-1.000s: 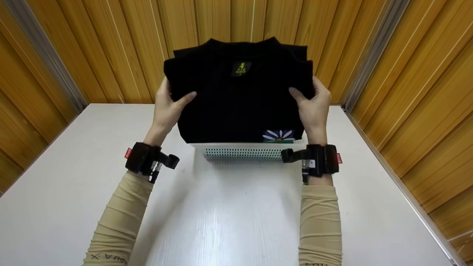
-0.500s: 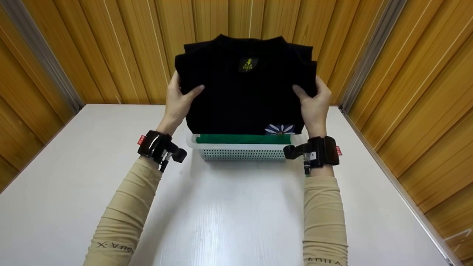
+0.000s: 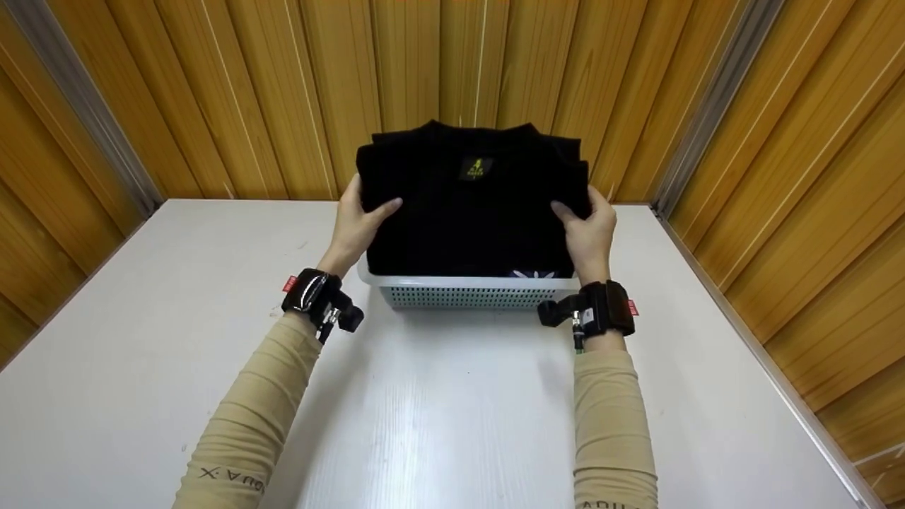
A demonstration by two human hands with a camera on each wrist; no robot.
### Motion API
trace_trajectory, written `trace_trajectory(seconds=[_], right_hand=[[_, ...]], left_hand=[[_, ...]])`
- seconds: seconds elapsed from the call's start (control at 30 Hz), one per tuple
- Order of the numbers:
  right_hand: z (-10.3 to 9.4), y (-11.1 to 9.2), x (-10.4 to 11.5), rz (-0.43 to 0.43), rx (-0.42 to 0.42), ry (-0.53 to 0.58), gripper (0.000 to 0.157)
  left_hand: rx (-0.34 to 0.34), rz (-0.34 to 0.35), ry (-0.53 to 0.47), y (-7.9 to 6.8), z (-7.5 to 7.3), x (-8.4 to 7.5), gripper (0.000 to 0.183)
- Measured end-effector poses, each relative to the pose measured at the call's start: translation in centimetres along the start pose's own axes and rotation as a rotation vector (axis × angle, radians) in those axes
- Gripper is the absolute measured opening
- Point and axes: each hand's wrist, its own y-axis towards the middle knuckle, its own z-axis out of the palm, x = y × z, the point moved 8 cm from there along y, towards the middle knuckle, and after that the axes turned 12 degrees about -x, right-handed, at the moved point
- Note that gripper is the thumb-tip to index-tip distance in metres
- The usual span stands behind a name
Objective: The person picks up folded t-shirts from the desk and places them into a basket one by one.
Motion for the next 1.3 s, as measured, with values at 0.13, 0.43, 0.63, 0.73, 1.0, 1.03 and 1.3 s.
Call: trace_trajectory(seconds=[0.13, 0.43, 0.63, 0.73, 1.0, 1.03, 1.3], right_hand=[[0.3, 0.0, -1.1, 0.003, 0.036, -0.128, 0.035], [2.0, 0.5, -2.7, 0.031, 0.281, -0.405, 0.05], [2.3, 0.6, -4.0, 0.054, 0.382, -0.509, 0.052], [2.0, 0.4, -4.8, 0.076, 0.399, -0.508, 0.052], [1.6, -0.1, -4.4, 0.016, 0.333, -0.636, 0.049], [1.6, -0.1, -4.0, -0.005, 0.314, -0.671, 0.049], [2.9, -2.1, 0.3, -0.187, 0.19, -0.75, 0.04]], left_hand=[[0.002, -0.04, 0.049, -0.1, 0.4, 1.1, 0.055], [0.054, -0.17, 0.15, -0.2, 0.8, 3.3, 0.046], [0.095, -0.224, 0.206, -0.6, 1.1, 4.0, 0.059], [0.123, -0.246, 0.24, -0.9, 1.1, 4.5, 0.067], [0.104, -0.118, 0.357, -0.9, 0.1, 3.8, 0.062], [0.093, -0.091, 0.375, -0.9, -0.2, 3.5, 0.058], [-0.023, 0.188, 0.56, -2.2, -2.7, 0.1, 0.028]])
